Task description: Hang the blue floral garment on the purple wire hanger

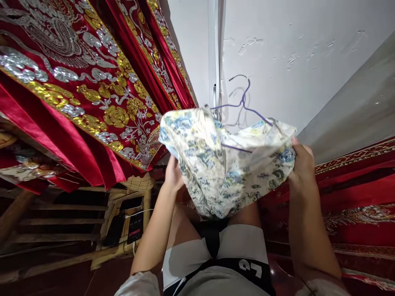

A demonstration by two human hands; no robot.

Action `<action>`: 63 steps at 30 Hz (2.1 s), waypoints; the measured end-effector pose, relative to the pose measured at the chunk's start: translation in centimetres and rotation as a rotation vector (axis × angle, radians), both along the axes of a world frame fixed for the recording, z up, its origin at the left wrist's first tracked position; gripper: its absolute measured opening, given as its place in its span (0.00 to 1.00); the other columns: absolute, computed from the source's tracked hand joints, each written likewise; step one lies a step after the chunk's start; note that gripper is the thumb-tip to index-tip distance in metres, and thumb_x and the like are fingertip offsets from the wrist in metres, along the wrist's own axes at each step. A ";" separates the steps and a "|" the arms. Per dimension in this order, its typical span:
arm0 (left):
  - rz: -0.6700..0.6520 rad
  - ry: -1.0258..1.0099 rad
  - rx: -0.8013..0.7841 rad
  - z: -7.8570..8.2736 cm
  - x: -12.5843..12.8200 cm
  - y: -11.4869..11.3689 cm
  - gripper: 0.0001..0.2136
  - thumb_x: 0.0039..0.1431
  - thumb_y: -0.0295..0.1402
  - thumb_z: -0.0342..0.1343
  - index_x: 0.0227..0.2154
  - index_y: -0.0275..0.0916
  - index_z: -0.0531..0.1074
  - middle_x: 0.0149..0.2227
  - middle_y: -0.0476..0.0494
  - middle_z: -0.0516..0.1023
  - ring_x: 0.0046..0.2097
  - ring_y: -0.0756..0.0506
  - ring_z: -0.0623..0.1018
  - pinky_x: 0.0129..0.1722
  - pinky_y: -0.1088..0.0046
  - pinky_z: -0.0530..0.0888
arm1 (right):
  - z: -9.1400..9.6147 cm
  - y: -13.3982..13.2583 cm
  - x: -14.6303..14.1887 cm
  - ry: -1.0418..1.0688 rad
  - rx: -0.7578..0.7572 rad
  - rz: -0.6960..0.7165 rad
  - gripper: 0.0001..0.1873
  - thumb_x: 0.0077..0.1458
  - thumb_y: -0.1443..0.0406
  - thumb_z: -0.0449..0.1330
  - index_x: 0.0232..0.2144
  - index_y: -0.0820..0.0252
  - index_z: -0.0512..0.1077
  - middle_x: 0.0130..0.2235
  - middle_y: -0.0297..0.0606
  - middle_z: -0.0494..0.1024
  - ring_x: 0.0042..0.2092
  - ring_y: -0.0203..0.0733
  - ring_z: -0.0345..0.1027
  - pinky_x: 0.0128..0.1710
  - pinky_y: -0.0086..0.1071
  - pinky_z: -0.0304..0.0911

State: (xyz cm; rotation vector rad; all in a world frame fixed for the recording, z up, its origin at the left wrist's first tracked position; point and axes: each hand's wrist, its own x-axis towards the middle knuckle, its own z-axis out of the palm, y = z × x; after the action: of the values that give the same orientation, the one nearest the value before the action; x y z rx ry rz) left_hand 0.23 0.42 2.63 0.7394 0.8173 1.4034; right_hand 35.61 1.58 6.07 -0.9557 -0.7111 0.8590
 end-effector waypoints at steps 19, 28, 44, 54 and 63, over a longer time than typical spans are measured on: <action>0.049 0.242 -0.259 -8.1 0.7 -6.9 0.42 0.38 0.43 0.76 0.60 0.41 0.72 0.60 0.34 0.77 0.67 0.30 0.70 0.70 0.50 0.62 | -8.3 -4.0 -6.2 -0.235 -0.060 -0.481 0.22 0.55 0.51 0.63 0.46 0.57 0.72 0.50 0.41 0.75 0.51 0.45 0.70 0.50 0.37 0.66; -0.003 0.266 -0.207 -7.5 2.0 -7.7 0.40 0.43 0.45 0.74 0.60 0.39 0.71 0.58 0.34 0.78 0.62 0.31 0.74 0.66 0.50 0.67 | -10.0 -7.8 -14.8 -0.522 -0.238 0.714 0.23 0.66 0.48 0.53 0.24 0.53 0.66 0.24 0.34 0.72 0.29 0.41 0.68 0.35 0.35 0.65; 0.777 0.707 0.135 -8.5 4.4 -8.6 0.25 0.60 0.39 0.64 0.59 0.43 0.67 0.66 0.35 0.66 0.69 0.37 0.65 0.69 0.60 0.61 | -9.9 -8.4 -14.0 -0.324 -0.286 0.605 0.22 0.59 0.48 0.61 0.21 0.55 0.65 0.20 0.32 0.68 0.24 0.37 0.60 0.26 0.32 0.58; 0.319 0.856 0.224 -11.5 9.0 -8.3 0.08 0.66 0.39 0.55 0.39 0.41 0.75 0.39 0.41 0.79 0.43 0.41 0.78 0.47 0.64 0.72 | -8.7 -7.7 -14.1 -0.344 -0.299 0.771 0.19 0.58 0.51 0.59 0.25 0.59 0.72 0.20 0.35 0.76 0.19 0.34 0.60 0.21 0.29 0.56; 0.248 0.893 0.271 -13.0 9.6 -7.7 0.08 0.67 0.36 0.50 0.40 0.41 0.73 0.38 0.40 0.78 0.42 0.41 0.77 0.48 0.64 0.72 | 1.9 0.2 -13.7 -0.278 -0.139 0.534 0.15 0.55 0.55 0.64 0.25 0.61 0.74 0.17 0.33 0.72 0.17 0.31 0.57 0.17 0.27 0.52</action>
State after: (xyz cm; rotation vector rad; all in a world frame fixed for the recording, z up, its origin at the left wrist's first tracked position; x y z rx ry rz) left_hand 9.87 -7.23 -10.39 1.5699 1.4526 1.4022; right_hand 21.96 1.79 8.00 -1.0373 -1.1896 1.2680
